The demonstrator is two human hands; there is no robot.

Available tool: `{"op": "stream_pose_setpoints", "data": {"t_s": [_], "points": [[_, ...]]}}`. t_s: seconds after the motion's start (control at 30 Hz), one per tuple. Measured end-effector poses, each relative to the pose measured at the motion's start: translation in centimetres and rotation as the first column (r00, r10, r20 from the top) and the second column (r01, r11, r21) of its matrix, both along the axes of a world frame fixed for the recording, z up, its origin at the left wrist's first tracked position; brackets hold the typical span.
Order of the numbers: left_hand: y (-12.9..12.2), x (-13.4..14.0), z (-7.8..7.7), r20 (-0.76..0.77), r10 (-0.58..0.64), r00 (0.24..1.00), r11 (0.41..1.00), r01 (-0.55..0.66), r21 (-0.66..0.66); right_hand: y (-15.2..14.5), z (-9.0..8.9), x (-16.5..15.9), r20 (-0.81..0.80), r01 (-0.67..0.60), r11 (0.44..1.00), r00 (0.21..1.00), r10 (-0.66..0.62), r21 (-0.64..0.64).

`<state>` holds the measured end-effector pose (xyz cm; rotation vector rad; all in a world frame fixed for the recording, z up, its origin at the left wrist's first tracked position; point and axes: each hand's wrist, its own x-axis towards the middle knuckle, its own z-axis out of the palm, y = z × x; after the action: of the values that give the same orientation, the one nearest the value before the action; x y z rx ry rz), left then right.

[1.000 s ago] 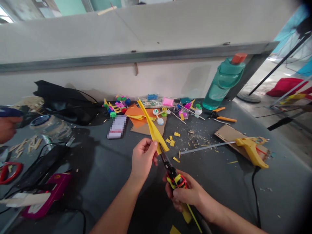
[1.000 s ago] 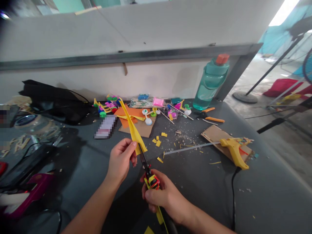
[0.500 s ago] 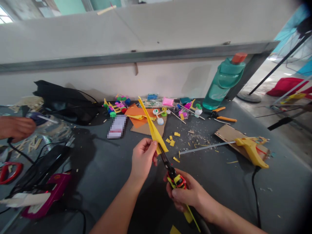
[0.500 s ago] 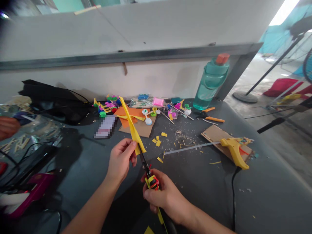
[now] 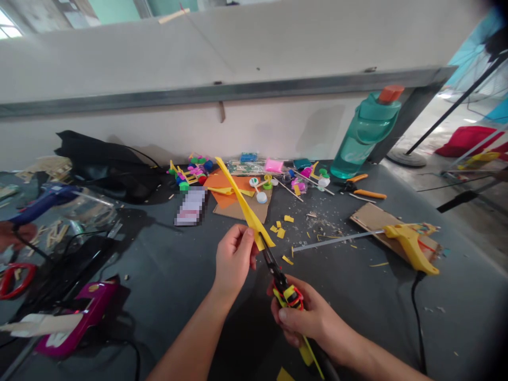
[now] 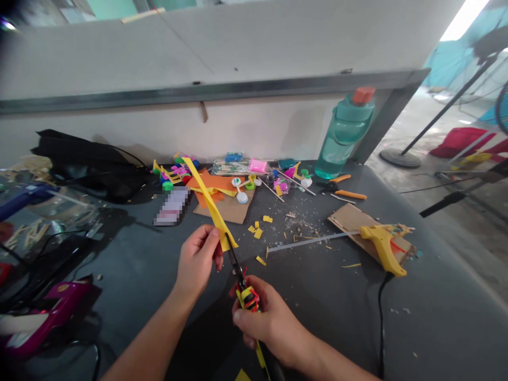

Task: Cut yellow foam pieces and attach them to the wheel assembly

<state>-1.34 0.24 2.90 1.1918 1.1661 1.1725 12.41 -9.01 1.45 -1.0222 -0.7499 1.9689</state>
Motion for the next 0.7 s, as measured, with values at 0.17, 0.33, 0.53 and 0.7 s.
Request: {"op": "stream_pose_setpoints", "data": {"t_s": [0.17, 0.33, 0.53, 0.7], "points": [[-0.1, 0.0, 0.3, -0.055, 0.007, 0.998, 1.0, -0.006, 0.025, 0.0, 0.7, -0.1, 0.025, -0.023, 1.0, 0.999, 0.023, -0.012], [-0.1, -0.1, 0.0, -0.099, -0.018, 0.995, 0.999, 0.022, 0.033, 0.0, 0.3, -0.1, 0.014, -0.013, 1.0, 1.0, 0.013, -0.011], [-0.1, 0.0, -0.2, -0.094, -0.062, 0.994, 0.998, 0.062, 0.001, -0.1, -0.1, 0.1, -0.039, -0.006, 1.0, 0.999, 0.007, 0.012], [0.0, 0.1, -0.2, -0.072, -0.064, 0.995, 0.998, 0.063, -0.017, -0.3, -0.3, -0.1, -0.021, 0.016, 1.0, 1.0, -0.016, -0.01]]}}
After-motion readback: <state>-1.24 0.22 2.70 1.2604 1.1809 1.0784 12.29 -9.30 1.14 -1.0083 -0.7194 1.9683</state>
